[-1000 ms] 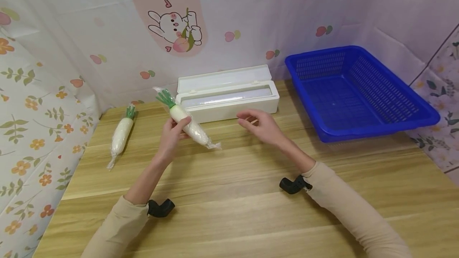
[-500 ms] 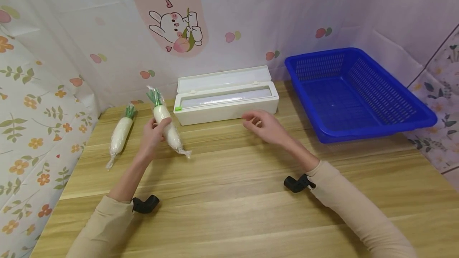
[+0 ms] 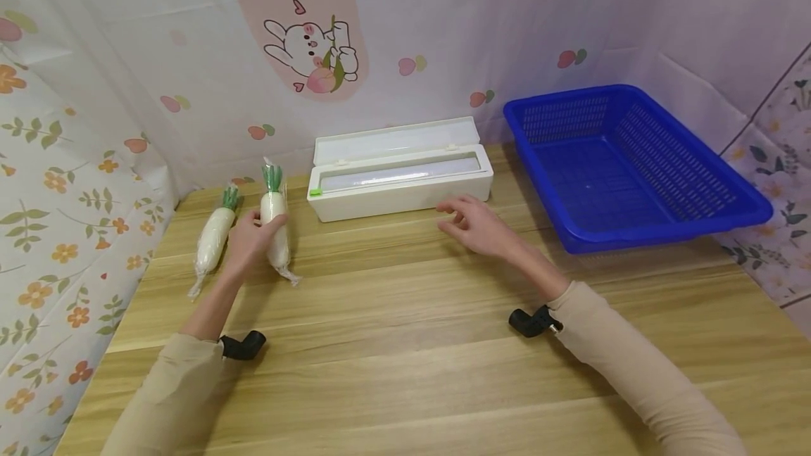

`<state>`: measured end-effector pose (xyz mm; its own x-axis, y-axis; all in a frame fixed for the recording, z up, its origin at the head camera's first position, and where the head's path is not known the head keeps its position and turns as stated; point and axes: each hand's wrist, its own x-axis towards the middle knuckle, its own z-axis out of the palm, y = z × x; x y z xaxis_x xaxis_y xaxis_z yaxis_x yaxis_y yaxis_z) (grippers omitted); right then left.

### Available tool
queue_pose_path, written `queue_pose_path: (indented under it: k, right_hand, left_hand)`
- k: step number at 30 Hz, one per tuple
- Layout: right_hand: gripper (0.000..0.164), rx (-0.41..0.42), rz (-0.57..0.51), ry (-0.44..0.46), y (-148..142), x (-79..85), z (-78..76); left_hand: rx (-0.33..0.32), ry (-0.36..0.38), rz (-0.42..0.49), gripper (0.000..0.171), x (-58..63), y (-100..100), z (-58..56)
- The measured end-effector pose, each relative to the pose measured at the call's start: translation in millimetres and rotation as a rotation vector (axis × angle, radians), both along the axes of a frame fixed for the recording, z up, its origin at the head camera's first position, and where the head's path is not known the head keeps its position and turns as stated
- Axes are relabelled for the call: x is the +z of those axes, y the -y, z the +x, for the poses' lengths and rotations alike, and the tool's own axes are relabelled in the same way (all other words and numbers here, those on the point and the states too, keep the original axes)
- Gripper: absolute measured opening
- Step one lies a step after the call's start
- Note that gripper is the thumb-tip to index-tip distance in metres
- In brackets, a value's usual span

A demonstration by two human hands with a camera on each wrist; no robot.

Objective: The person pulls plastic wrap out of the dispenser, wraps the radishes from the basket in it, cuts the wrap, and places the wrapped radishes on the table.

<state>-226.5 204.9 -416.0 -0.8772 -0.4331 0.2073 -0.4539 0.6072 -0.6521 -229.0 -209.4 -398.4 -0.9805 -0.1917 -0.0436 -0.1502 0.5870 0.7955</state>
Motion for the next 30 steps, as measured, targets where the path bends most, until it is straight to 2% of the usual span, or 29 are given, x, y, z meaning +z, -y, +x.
queue_pose_path:
  k: [4,6,10,18,25,30]
  right_hand:
    - [0.037,-0.002,0.023,-0.015,-4,-0.7,0.1]
    - [0.037,-0.004,0.032,-0.018,-5,-1.3,-0.2]
    - [0.038,-0.008,0.065,-0.029,-8,-3.3,-1.3]
    - [0.036,-0.003,0.149,-0.107,-14,-4.2,-3.5]
    - [0.035,-0.05,0.211,-0.18,-22,0.2,-4.8]
    - [0.037,-0.109,0.244,-0.245,-30,5.7,-4.2]
  left_hand:
    - [0.032,-0.03,-0.148,0.057,-0.9,8,-6.5]
    - [0.055,-0.03,-0.226,0.055,-2.1,14,-10.4]
    - [0.061,-0.013,-0.328,0.053,-5.9,26,-14.6]
    - [0.049,0.054,-0.403,0.062,-12.7,34,-11.1]
    - [0.036,0.066,-0.462,0.069,-10.7,31,-9.8]
    - [0.002,0.044,-0.474,0.073,-8.2,29,-6.6]
